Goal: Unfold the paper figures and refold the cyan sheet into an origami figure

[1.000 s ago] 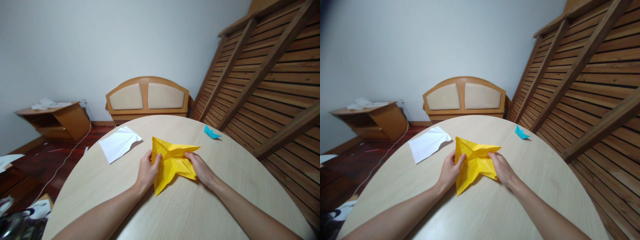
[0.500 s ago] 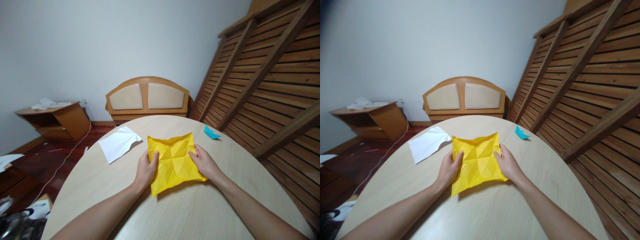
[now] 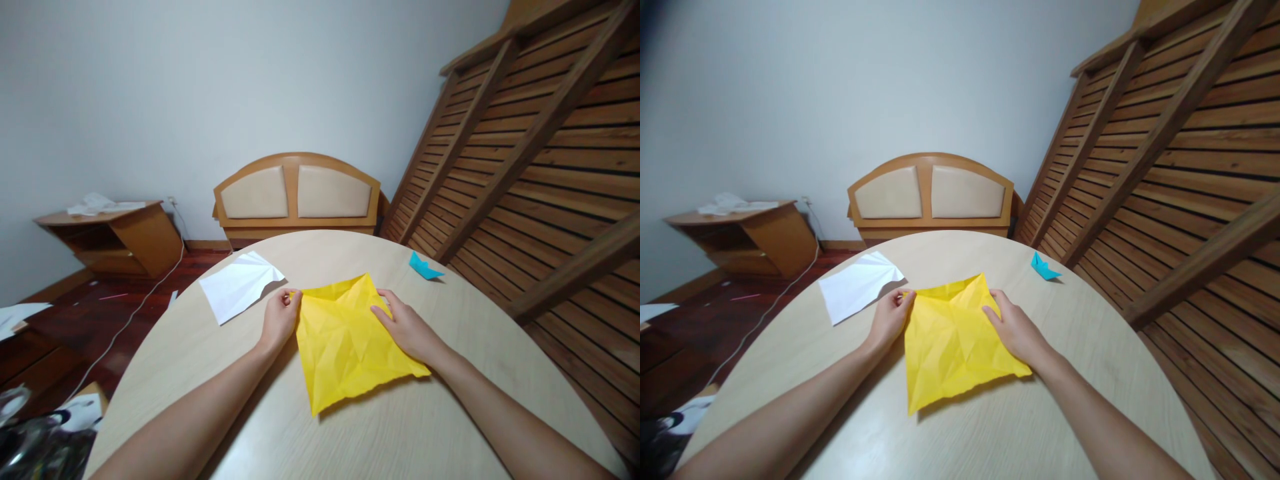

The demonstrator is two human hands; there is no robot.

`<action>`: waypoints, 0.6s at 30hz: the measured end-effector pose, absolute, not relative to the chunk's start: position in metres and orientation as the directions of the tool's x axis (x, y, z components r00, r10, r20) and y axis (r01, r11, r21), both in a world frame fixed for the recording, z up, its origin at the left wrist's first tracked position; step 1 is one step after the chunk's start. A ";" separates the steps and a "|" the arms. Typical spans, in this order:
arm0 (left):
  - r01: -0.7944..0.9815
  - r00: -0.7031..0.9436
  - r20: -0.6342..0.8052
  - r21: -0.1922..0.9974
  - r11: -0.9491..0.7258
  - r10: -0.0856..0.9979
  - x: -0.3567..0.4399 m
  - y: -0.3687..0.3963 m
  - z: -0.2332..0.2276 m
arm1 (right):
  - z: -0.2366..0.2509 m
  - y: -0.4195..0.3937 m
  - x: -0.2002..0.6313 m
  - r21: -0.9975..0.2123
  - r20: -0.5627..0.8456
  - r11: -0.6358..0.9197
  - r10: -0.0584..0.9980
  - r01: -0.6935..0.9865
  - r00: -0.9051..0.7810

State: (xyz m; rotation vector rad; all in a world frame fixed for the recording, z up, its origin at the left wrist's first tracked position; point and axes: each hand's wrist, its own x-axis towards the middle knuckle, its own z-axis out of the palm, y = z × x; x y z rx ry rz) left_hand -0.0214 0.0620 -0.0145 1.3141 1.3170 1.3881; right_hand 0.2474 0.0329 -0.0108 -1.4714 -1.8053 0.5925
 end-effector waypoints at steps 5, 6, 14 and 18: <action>0.448 -0.104 0.508 0.792 -0.416 0.855 -0.017 0.046 -0.009 | -0.009 0.031 0.249 -0.526 0.214 0.211 0.970 0.824 -0.112; 0.511 0.028 0.572 0.697 -0.504 0.820 -0.013 0.038 -0.007 | -0.008 0.031 0.250 -0.490 0.206 0.193 0.973 0.850 -0.103; 0.695 0.548 0.186 0.442 -0.568 0.815 0.019 -0.014 -0.011 | 0.011 0.008 0.223 -0.192 0.448 0.429 0.839 0.883 -0.310; 0.700 0.574 0.132 0.434 -0.568 0.808 0.019 -0.014 -0.008 | 0.000 -0.011 0.197 -0.334 0.282 0.531 0.844 0.779 -0.455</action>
